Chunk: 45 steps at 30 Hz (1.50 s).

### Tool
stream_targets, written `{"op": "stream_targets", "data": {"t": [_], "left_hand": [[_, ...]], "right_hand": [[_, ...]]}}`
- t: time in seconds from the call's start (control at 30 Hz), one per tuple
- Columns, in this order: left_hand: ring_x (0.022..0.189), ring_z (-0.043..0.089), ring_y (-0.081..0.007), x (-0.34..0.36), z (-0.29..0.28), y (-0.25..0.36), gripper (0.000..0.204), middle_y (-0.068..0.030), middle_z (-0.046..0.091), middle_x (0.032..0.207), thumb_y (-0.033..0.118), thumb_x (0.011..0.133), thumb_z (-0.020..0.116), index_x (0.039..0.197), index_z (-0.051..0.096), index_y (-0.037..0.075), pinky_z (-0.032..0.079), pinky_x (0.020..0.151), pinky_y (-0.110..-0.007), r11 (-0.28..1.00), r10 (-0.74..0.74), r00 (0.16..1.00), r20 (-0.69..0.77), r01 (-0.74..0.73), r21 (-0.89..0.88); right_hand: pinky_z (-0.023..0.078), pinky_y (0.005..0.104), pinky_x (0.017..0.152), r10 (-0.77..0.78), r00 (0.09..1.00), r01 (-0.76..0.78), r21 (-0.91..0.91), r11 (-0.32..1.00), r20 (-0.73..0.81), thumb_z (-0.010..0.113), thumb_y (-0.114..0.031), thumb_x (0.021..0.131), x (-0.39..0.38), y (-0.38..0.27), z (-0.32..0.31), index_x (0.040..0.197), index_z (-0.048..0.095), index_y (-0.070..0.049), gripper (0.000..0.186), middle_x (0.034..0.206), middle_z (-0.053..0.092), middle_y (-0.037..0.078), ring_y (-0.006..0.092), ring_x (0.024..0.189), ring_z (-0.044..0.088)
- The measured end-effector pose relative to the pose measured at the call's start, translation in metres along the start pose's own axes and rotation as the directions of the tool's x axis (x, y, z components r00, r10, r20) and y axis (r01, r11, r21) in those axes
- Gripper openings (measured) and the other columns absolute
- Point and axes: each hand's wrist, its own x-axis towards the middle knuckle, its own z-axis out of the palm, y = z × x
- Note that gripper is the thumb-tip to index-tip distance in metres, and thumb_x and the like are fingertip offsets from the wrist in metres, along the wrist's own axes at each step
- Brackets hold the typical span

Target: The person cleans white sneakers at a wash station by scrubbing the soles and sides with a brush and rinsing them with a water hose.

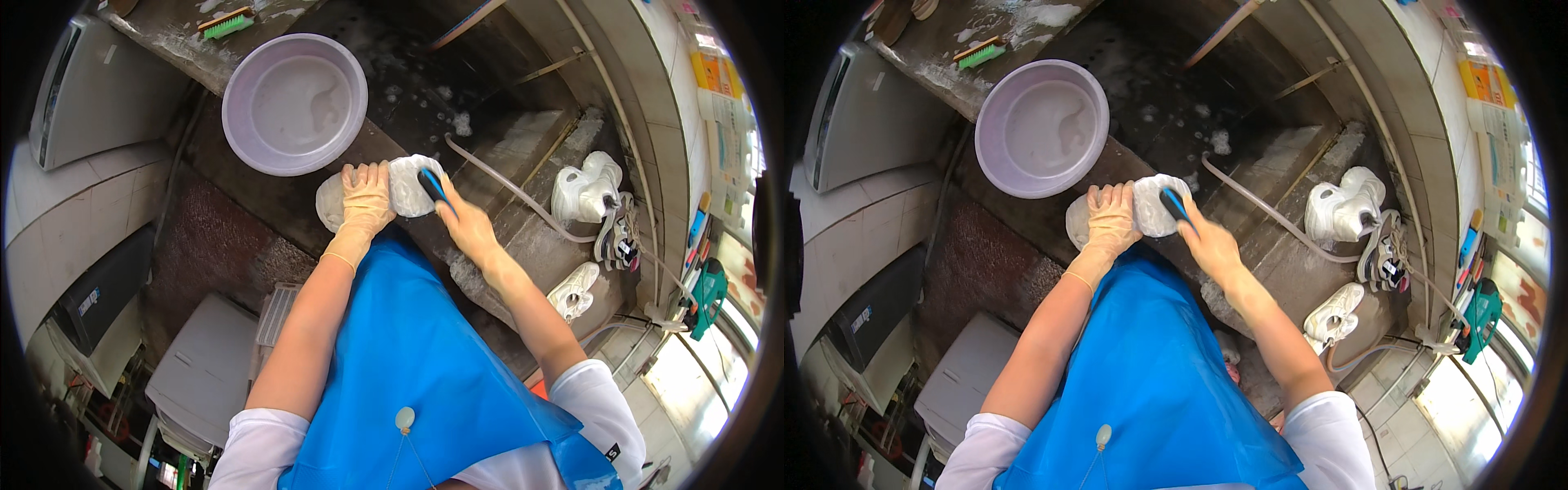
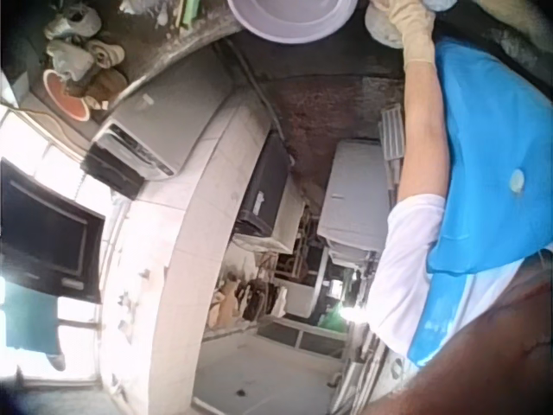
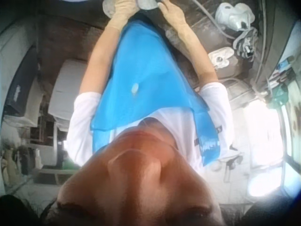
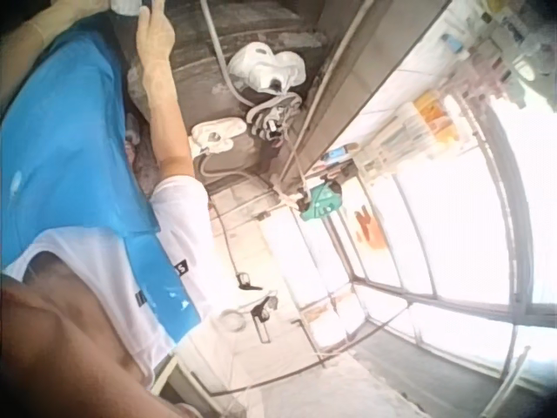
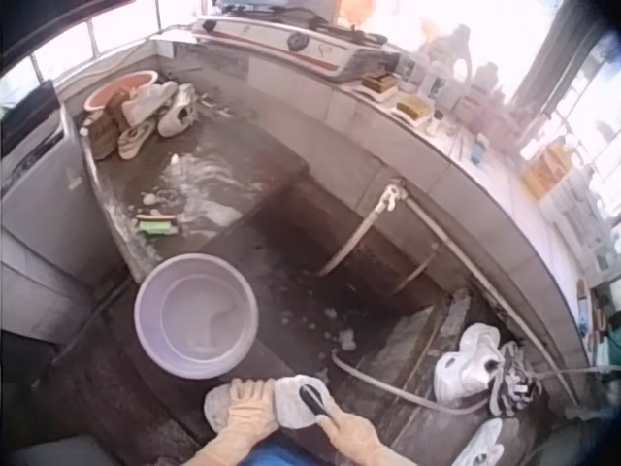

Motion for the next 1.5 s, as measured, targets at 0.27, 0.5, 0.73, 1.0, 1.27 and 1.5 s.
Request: {"op": "stream_targets", "data": {"t": [0.27, 0.5, 0.73, 1.0, 1.27, 1.5], "left_hand": [[0.121, 0.045, -0.0272, 0.001, 0.000, 0.000, 0.097, -0.0105, 0.051, 0.125, 0.025, 0.054, 0.085, 0.138, 0.041, 0.006, 0.019, 0.112, -0.055, 1.000, -0.023, 1.000, -0.009, 0.023, -0.006], [0.120, 0.045, -0.0275, 0.006, -0.004, 0.007, 0.094, -0.0104, 0.051, 0.125, 0.023, 0.055, 0.084, 0.138, 0.041, 0.006, 0.019, 0.112, -0.056, 0.999, -0.031, 0.999, 0.009, 0.031, -0.011], [0.122, 0.045, -0.0280, 0.000, 0.001, 0.000, 0.095, -0.0108, 0.051, 0.126, 0.024, 0.056, 0.084, 0.138, 0.040, 0.006, 0.018, 0.112, -0.056, 0.999, -0.041, 0.999, 0.003, 0.041, 0.012], [0.122, 0.045, -0.0286, 0.000, 0.007, -0.002, 0.095, -0.0117, 0.051, 0.127, 0.023, 0.056, 0.084, 0.139, 0.039, 0.006, 0.017, 0.113, -0.056, 0.999, -0.026, 0.999, -0.037, 0.027, 0.029], [0.125, 0.044, -0.0294, 0.005, 0.004, 0.000, 0.093, -0.0116, 0.050, 0.128, 0.026, 0.057, 0.083, 0.137, 0.041, 0.007, 0.016, 0.114, -0.057, 0.997, -0.057, 0.997, 0.053, 0.054, 0.051], [0.126, 0.043, -0.0295, 0.013, -0.007, 0.006, 0.095, -0.0117, 0.051, 0.126, 0.028, 0.056, 0.084, 0.137, 0.039, 0.007, 0.015, 0.115, -0.057, 0.995, -0.094, 0.983, 0.159, 0.086, 0.053]], "right_hand": [[0.047, 0.0413, 0.093, 0.012, 0.998, 0.001, 0.208, 0.978, -0.062, 0.052, -0.037, 0.098, 0.019, 0.002, -0.006, 0.148, 0.041, -0.019, 0.055, 0.120, 0.064, 0.023, 0.0397, 0.110, 0.062], [0.047, 0.0407, 0.095, 0.114, 0.993, -0.106, 0.202, 0.974, -0.028, 0.053, -0.036, 0.098, 0.103, -0.026, -0.016, 0.150, 0.038, -0.020, 0.056, 0.122, 0.062, 0.027, 0.0398, 0.115, 0.060], [0.043, 0.0385, 0.103, -0.018, 0.978, 0.071, 0.253, 0.965, -0.207, 0.050, -0.025, 0.100, -0.016, 0.021, 0.030, 0.152, 0.031, -0.008, 0.058, 0.133, 0.056, 0.026, 0.0357, 0.125, 0.056], [0.037, 0.0349, 0.109, 0.042, 0.981, 0.056, 0.485, 0.873, -0.188, 0.047, -0.024, 0.103, -0.010, 0.022, 0.030, 0.150, 0.035, -0.004, 0.053, 0.134, 0.055, 0.029, 0.0329, 0.134, 0.049], [0.045, 0.0389, 0.100, 0.105, 0.980, -0.025, 0.418, 0.908, -0.170, 0.049, -0.028, 0.101, 0.030, -0.021, 0.010, 0.152, 0.030, -0.004, 0.059, 0.131, 0.056, 0.030, 0.0411, 0.122, 0.056], [0.050, 0.0433, 0.086, 0.095, 0.987, -0.047, 0.330, 0.943, -0.130, 0.049, -0.028, 0.102, 0.028, -0.032, 0.005, 0.152, 0.028, -0.007, 0.058, 0.113, 0.062, 0.031, 0.0459, 0.105, 0.061]]}}
